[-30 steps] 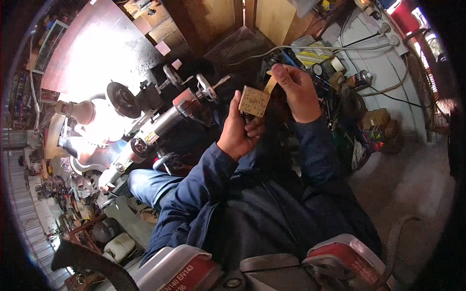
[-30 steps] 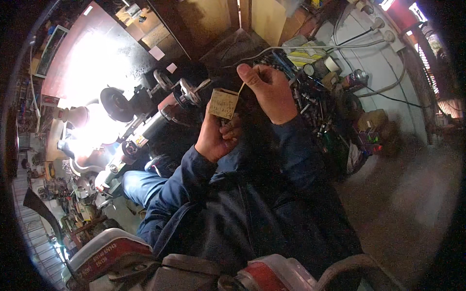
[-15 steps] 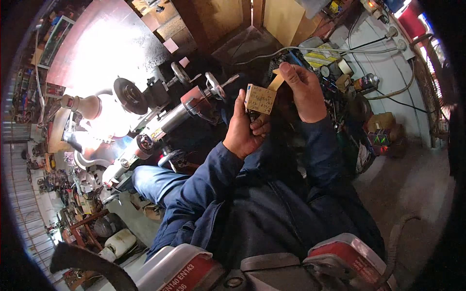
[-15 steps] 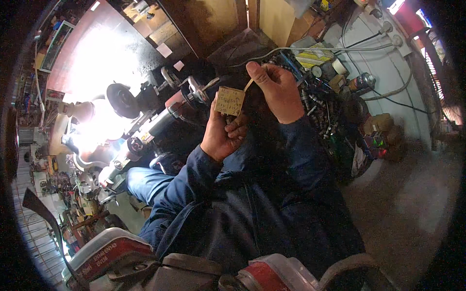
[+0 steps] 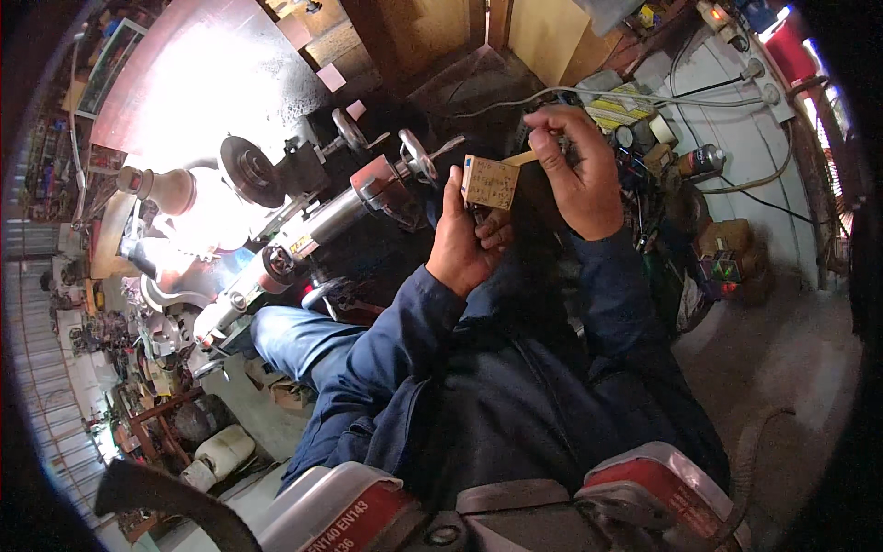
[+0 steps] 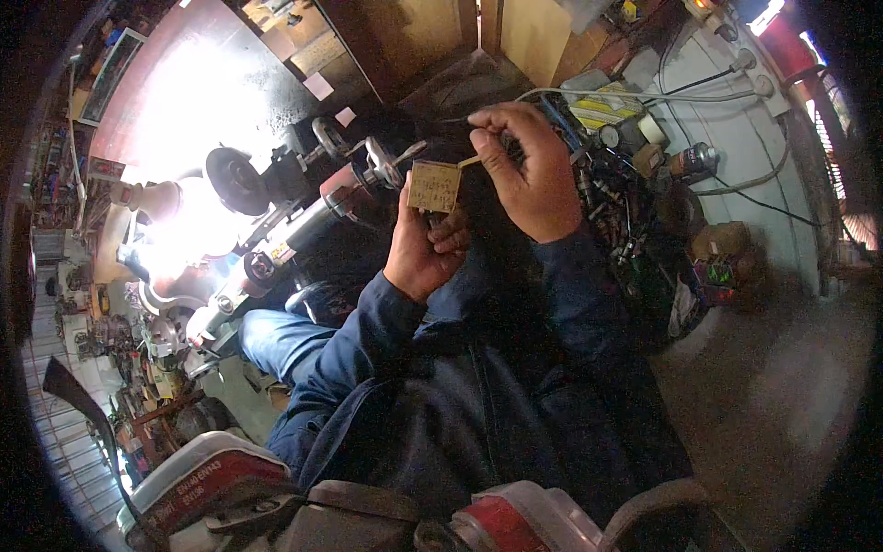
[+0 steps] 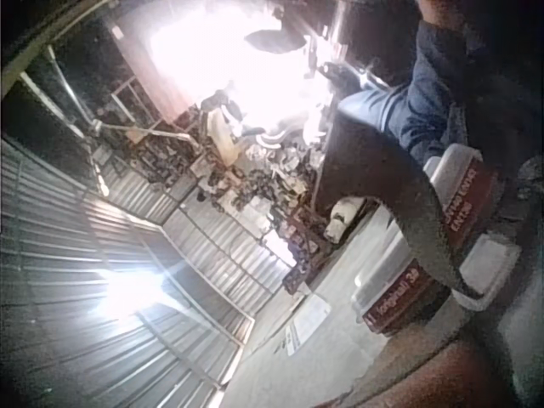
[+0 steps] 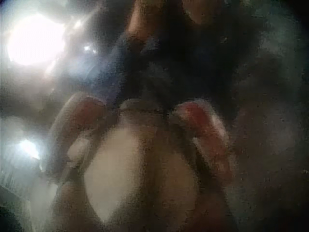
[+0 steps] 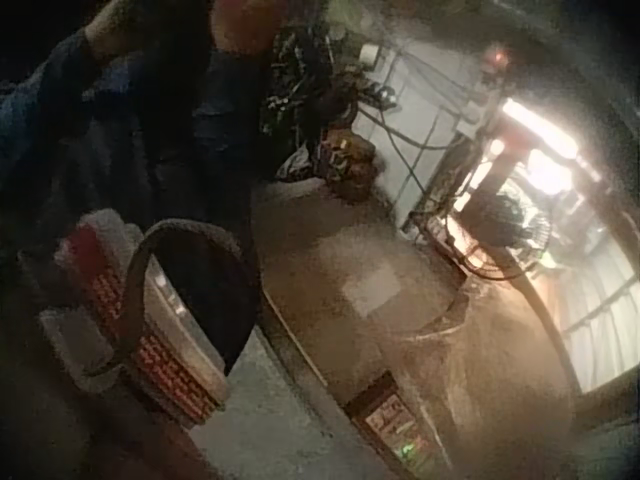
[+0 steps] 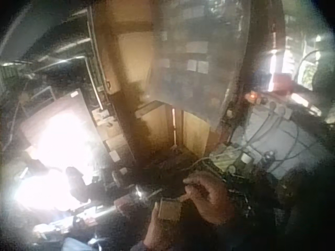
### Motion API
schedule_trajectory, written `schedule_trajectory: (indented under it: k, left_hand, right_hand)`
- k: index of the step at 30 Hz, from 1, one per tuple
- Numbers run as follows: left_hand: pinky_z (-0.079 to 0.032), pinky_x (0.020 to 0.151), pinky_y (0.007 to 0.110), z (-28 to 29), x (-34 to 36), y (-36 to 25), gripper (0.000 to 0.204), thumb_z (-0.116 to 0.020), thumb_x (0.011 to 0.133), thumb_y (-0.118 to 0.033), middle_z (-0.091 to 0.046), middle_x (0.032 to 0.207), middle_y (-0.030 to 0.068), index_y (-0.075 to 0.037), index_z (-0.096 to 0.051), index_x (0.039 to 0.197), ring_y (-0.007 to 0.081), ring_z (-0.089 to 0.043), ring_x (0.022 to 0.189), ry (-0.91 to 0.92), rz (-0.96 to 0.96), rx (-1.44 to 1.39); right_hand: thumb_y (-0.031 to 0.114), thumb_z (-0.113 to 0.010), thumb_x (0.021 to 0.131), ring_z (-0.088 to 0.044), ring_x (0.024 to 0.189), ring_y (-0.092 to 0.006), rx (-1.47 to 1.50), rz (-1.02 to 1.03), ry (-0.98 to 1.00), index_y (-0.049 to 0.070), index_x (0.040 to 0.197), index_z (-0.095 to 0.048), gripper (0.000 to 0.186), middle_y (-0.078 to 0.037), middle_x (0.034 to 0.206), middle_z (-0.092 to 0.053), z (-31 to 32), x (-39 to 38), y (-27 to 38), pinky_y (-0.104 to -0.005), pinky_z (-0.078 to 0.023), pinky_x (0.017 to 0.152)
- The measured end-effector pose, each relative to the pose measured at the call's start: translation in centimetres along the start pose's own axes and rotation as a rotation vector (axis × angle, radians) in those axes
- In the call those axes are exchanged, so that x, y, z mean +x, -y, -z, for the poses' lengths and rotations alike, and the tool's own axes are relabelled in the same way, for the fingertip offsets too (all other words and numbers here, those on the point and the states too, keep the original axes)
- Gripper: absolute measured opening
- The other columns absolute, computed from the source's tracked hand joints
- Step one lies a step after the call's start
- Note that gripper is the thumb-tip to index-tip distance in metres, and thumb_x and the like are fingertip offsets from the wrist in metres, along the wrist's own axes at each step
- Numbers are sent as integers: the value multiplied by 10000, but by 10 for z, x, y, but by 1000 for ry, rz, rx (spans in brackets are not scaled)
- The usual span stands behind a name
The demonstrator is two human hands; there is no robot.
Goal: The person sharpens a metal tool by placing it against a rotating grinding wheel on a lathe-like machine, turning the tool and adjusting its position against the wheel while seated on the floor.
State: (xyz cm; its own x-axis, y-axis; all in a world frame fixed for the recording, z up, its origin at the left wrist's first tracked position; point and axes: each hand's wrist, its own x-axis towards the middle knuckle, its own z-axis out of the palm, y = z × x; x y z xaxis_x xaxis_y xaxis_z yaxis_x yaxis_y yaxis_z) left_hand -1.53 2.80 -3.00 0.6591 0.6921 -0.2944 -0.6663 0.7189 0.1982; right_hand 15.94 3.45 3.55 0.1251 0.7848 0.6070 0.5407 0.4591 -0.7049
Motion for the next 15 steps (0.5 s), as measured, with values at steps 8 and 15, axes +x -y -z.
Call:
schedule_trajectory:
  k: [8, 15]
  left_hand:
    - [-292, 427, 192, 6, 5, -3, 627, -454, 962, -678, -421, 608, -45, -84, -594, 1101, 46, -308, 430, -81, 25, 8]
    - [-320, 400, 186, 13, 6, -3, 454, -490, 999, -550, -502, 671, -20, -118, -595, 1090, 40, -361, 445, -27, 0, -70]
  right_hand:
    - [203, -580, 1001, -665, 963, -305, 31, -21, 193, 11, 1028, -696, 226, -139, 993, -703, -3, -3, 7, -382, -515, 839]
    - [256, -556, 1012, -659, 956, -324, 28, -43, 269, 20, 1042, -695, 276, -134, 981, -700, -7, -3, 6, -390, -512, 850]
